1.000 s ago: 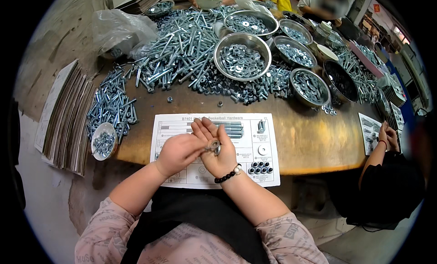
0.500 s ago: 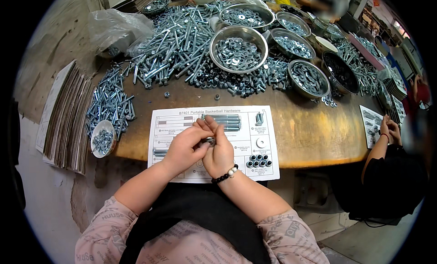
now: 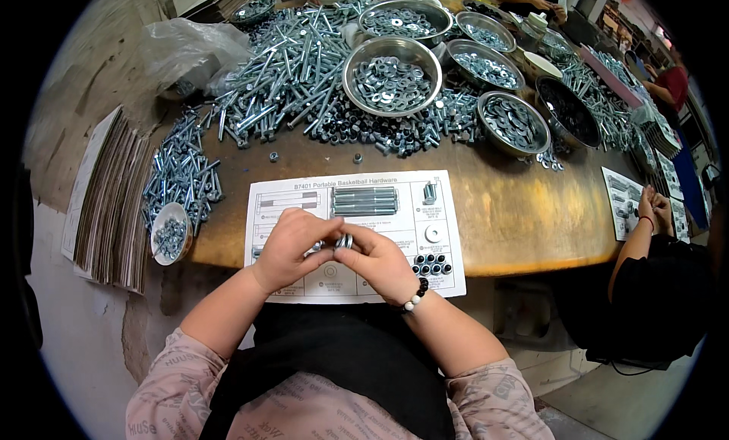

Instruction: The person sorts metal fasteners such as bolts, nuts, and washers from piles and bowls on a table and arranges them on a printed layout sheet. The person repeatedly picks items from the table and places them into designated spots on the sheet, occasionally adjusting the sheet or moving bowls.

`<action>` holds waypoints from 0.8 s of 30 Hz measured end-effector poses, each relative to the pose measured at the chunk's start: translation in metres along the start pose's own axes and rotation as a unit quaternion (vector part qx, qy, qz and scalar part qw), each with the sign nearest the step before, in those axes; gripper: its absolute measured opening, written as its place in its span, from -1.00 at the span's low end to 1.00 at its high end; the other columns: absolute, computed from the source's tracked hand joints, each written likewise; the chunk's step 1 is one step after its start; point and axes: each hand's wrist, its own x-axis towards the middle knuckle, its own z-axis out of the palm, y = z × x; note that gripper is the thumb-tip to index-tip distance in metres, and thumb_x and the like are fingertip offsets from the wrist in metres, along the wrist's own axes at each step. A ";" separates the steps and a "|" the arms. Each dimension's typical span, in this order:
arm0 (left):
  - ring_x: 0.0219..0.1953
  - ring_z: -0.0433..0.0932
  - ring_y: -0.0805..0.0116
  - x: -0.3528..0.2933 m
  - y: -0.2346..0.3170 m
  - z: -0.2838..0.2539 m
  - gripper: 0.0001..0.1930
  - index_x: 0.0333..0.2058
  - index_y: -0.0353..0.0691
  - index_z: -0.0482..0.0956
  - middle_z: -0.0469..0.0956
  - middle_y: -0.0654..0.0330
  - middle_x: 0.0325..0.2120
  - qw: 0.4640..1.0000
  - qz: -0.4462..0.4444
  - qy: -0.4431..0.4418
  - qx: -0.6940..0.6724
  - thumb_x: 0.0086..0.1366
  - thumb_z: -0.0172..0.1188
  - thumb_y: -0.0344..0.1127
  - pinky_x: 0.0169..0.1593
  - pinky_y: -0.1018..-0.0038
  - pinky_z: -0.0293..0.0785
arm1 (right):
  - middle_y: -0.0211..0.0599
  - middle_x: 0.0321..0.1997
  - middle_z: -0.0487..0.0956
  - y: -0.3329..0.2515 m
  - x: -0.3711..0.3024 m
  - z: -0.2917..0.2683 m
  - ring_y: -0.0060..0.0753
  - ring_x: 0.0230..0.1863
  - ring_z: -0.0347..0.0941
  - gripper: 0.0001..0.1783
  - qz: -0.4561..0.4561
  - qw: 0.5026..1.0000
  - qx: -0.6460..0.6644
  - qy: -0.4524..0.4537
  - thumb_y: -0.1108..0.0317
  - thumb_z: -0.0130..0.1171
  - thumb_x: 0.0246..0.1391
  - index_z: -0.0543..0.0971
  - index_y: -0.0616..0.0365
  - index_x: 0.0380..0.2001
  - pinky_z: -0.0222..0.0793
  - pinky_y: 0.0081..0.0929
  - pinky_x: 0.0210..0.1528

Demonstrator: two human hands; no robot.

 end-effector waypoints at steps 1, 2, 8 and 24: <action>-0.41 0.42 0.34 0.001 -0.001 -0.002 -0.53 -0.15 -0.12 0.50 0.49 0.36 -0.47 1.000 0.015 -0.017 -0.004 -0.16 0.27 -0.44 -0.25 0.42 0.21 | -0.33 -0.07 0.44 -0.005 -0.002 -0.003 -0.58 -0.07 0.36 -0.56 0.037 0.998 -0.052 -0.017 0.48 0.07 0.04 0.33 0.32 0.03 0.30 -0.63 -0.03; -0.41 0.41 0.35 0.002 -0.001 -0.004 -0.55 -0.17 -0.11 0.51 0.49 0.38 -0.46 0.999 0.030 -0.034 -0.007 -0.16 0.28 -0.43 -0.25 0.43 0.21 | -0.34 -0.07 0.45 -0.013 -0.004 -0.004 -0.57 -0.06 0.36 -0.57 0.074 0.991 -0.104 -0.035 0.48 0.08 0.04 0.35 0.32 0.01 0.30 -0.64 -0.03; -0.42 0.40 0.38 0.006 0.007 -0.002 -0.64 -0.27 -0.02 0.55 0.48 0.39 -0.44 0.992 0.116 -0.044 0.034 -0.17 0.30 -0.39 -0.28 0.45 0.21 | -0.37 -0.13 0.46 -0.005 -0.016 -0.009 -0.62 -0.12 0.36 -0.61 0.063 0.995 0.005 -0.080 0.48 0.11 0.02 0.39 0.27 -0.03 0.29 -0.66 -0.09; -0.24 0.46 0.14 0.002 -0.005 0.078 -0.71 -0.24 -0.24 0.48 0.44 0.10 -0.31 0.955 -0.086 -0.283 -0.019 -0.03 0.09 -0.44 -0.18 0.34 0.42 | -0.17 -0.17 0.50 -0.019 -0.058 -0.090 -0.44 -0.20 0.46 -0.63 -0.074 0.968 -0.082 0.225 0.39 -0.09 0.16 0.32 0.32 0.01 0.34 -0.53 -0.11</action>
